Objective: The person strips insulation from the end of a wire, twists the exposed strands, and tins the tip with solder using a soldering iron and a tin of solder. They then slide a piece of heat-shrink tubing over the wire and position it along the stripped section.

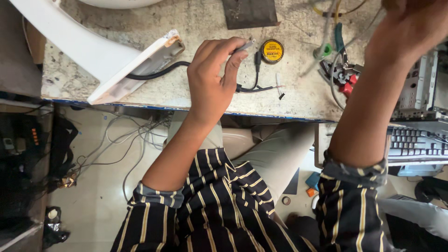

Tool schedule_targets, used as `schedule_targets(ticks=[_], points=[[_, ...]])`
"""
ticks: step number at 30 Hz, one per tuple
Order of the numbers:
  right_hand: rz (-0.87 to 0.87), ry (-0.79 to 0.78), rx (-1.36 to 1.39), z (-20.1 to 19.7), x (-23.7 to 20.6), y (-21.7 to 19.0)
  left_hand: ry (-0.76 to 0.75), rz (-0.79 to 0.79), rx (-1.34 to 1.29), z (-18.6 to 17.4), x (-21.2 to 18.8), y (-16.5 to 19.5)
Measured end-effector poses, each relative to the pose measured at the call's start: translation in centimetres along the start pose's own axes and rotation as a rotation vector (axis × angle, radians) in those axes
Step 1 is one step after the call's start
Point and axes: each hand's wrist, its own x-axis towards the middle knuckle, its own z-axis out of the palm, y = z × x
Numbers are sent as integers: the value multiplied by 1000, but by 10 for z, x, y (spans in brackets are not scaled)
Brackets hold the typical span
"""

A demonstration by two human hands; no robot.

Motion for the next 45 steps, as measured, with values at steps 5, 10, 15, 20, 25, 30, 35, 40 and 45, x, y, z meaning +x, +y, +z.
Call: schedule_targets(ticks=[5, 10, 15, 20, 25, 30, 35, 40, 45], points=[[144, 36, 65, -29, -47, -9, -20, 36, 14, 11, -2, 2], [56, -1, 5, -41, -50, 4, -33, 41, 44, 17, -1, 5], [-15, -27, 16, -41, -49, 22, -39, 51, 33, 17, 1, 3], [-3, -62, 64, -40, -49, 28, -47, 45, 44, 15, 1, 1], [0, -58, 35, -41, -47, 27, -55, 57, 42, 16, 3, 2], [-44, -82, 6, -37, -47, 27, -55, 56, 36, 15, 1, 3], [-51, -100, -13, -31, -46, 23, -57, 54, 35, 13, -1, 3], [15, -100, 45, -25, -49, 21, -55, 75, 39, 13, -1, 2], [-10, -38, 30, -9, -53, 29, -54, 73, 46, 12, -2, 3]])
